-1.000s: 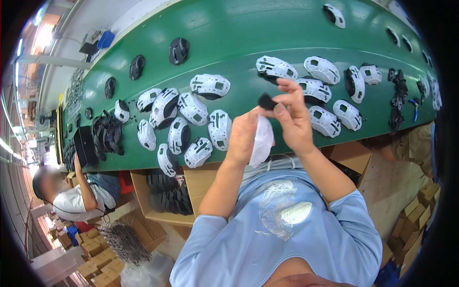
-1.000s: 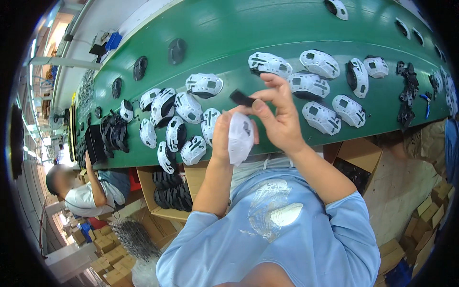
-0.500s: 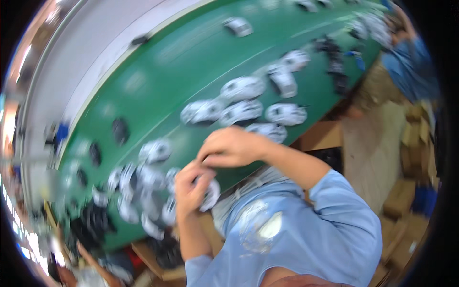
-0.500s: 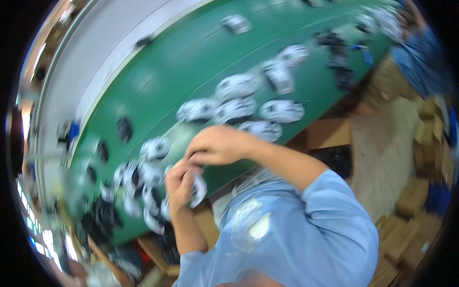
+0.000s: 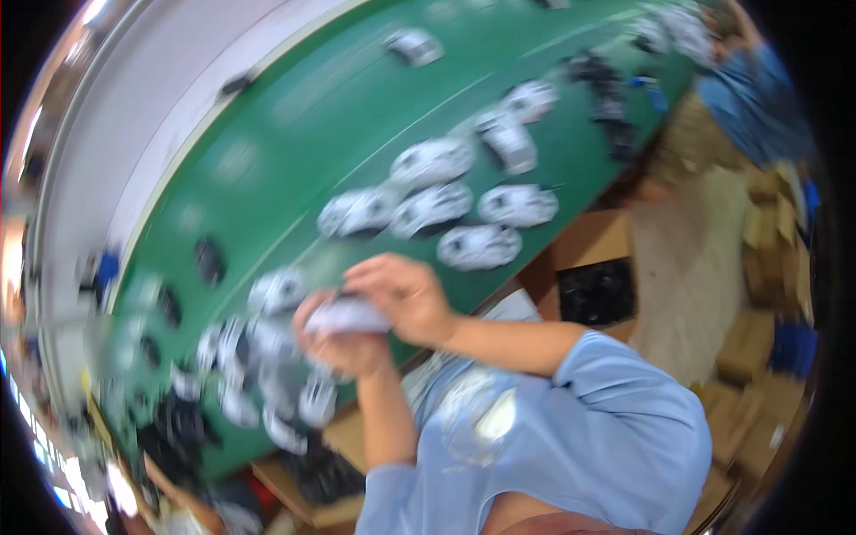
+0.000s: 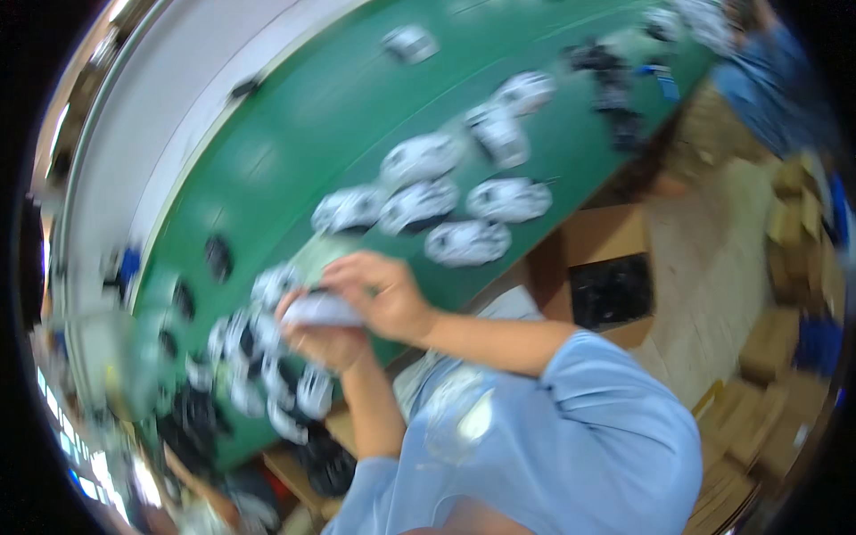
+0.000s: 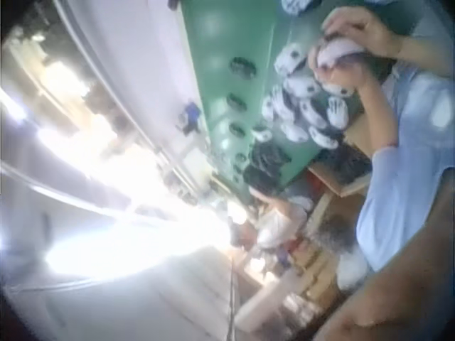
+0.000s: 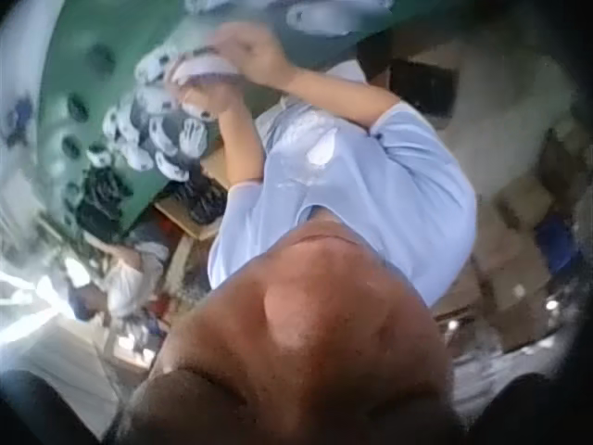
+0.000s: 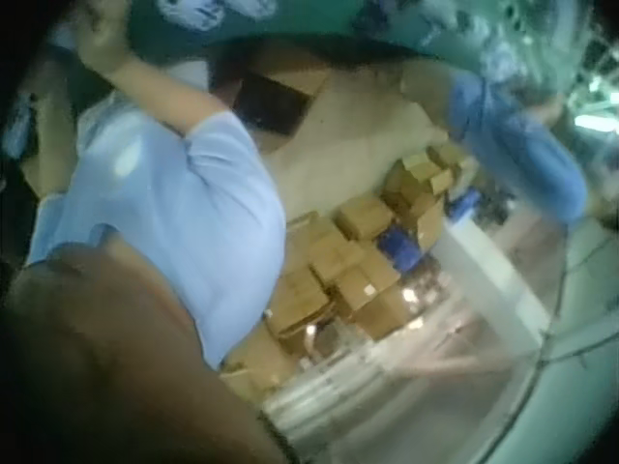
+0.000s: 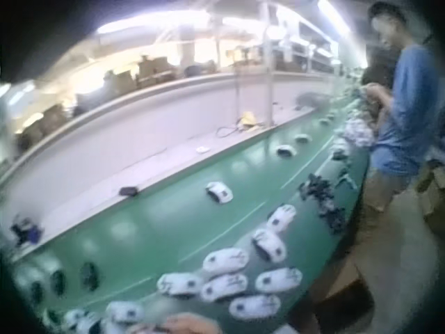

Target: Assembling computer mice by attaching plastic shells and side grips.

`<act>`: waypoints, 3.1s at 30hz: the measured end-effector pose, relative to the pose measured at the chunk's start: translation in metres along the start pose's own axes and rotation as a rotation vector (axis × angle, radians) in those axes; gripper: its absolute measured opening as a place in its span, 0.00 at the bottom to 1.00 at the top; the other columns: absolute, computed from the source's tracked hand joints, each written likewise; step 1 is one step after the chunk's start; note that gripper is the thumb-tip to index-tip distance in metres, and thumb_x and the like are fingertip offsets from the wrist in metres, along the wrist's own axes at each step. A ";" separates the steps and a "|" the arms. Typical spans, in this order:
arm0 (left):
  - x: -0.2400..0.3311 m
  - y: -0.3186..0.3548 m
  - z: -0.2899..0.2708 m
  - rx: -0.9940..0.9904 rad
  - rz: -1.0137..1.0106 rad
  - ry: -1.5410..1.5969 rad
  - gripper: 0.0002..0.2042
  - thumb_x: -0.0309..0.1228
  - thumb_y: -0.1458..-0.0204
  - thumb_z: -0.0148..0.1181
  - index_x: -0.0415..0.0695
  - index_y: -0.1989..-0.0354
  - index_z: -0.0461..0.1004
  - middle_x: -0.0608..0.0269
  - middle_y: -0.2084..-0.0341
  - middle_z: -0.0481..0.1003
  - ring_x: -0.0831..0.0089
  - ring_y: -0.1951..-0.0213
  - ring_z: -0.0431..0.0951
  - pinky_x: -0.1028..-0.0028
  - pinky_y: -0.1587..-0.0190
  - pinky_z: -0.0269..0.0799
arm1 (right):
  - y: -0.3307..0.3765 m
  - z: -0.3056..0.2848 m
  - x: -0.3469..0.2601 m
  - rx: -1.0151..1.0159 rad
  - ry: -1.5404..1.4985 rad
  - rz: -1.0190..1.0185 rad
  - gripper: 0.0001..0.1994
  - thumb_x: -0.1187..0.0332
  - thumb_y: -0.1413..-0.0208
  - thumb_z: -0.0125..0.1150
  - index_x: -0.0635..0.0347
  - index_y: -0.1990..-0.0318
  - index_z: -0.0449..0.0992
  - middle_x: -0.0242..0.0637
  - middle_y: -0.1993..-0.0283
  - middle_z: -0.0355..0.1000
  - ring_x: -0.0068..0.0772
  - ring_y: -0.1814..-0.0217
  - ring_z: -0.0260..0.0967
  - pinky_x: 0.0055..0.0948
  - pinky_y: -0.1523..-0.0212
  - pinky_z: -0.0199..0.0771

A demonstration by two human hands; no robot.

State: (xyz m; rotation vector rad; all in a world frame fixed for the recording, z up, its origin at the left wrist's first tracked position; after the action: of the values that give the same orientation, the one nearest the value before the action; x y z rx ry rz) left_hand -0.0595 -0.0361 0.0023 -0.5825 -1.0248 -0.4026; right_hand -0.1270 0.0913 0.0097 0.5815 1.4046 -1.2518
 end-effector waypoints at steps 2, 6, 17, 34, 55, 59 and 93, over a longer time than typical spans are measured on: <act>-0.006 -0.001 0.007 0.004 0.013 -0.020 0.33 0.62 0.45 0.60 0.37 0.56 0.70 0.55 0.64 0.75 0.68 0.61 0.75 0.68 0.55 0.74 | -0.001 -0.006 -0.005 -0.013 -0.012 -0.034 0.11 0.65 0.36 0.60 0.65 0.56 0.82 0.44 0.56 0.81 0.40 0.53 0.78 0.33 0.50 0.75; -0.018 -0.002 -0.003 -0.101 -0.101 0.102 0.28 0.58 0.41 0.56 0.41 0.55 0.69 0.58 0.63 0.74 0.70 0.62 0.76 0.71 0.59 0.74 | -0.001 0.001 0.015 -0.216 -0.302 0.237 0.11 0.76 0.38 0.61 0.67 0.50 0.79 0.42 0.48 0.78 0.27 0.48 0.74 0.26 0.49 0.75; -0.014 -0.002 -0.006 -0.070 -0.199 0.269 0.28 0.55 0.50 0.69 0.40 0.57 0.71 0.58 0.63 0.74 0.71 0.59 0.74 0.72 0.56 0.71 | -0.011 -0.010 -0.007 -0.097 -0.116 0.002 0.17 0.75 0.54 0.70 0.65 0.53 0.80 0.42 0.60 0.81 0.26 0.59 0.79 0.25 0.56 0.79; -0.008 -0.005 -0.003 -0.108 -0.148 0.043 0.24 0.53 0.43 0.62 0.41 0.57 0.70 0.58 0.64 0.74 0.74 0.63 0.74 0.75 0.60 0.72 | -0.014 -0.013 -0.020 -0.240 0.096 -0.141 0.17 0.76 0.61 0.73 0.63 0.58 0.84 0.42 0.59 0.82 0.33 0.62 0.78 0.27 0.60 0.77; 0.002 0.007 0.000 -0.052 -0.268 0.076 0.16 0.36 0.32 0.51 0.36 0.44 0.71 0.50 0.49 0.77 0.70 0.52 0.78 0.72 0.48 0.74 | -0.022 -0.014 -0.009 -0.218 0.288 0.097 0.10 0.72 0.41 0.63 0.66 0.54 0.83 0.42 0.66 0.81 0.25 0.69 0.75 0.23 0.68 0.73; 0.016 0.005 0.004 -0.139 -0.108 -0.244 0.17 0.33 0.32 0.50 0.33 0.41 0.69 0.52 0.50 0.78 0.76 0.52 0.76 0.76 0.48 0.71 | -0.020 -0.004 -0.014 -0.271 0.352 0.064 0.11 0.72 0.43 0.65 0.67 0.54 0.82 0.43 0.68 0.79 0.30 0.70 0.75 0.27 0.70 0.73; 0.002 -0.016 -0.011 -0.032 -0.252 0.183 0.16 0.36 0.31 0.42 0.35 0.52 0.71 0.48 0.56 0.78 0.61 0.53 0.80 0.65 0.49 0.76 | -0.032 0.012 -0.010 -0.345 0.566 -0.244 0.14 0.66 0.44 0.67 0.64 0.54 0.78 0.45 0.61 0.79 0.46 0.66 0.77 0.36 0.65 0.77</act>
State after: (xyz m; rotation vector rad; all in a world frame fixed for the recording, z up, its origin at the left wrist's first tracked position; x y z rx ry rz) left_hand -0.0603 -0.0556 0.0043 -0.4368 -0.9187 -0.6831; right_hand -0.1476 0.0730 0.0328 0.5568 2.1674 -1.0308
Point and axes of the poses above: each hand's wrist, its own y-axis away from the middle knuckle, its own z-axis out of the palm, x = y × z, the point moved 7 cm from there along -y, towards the middle knuckle
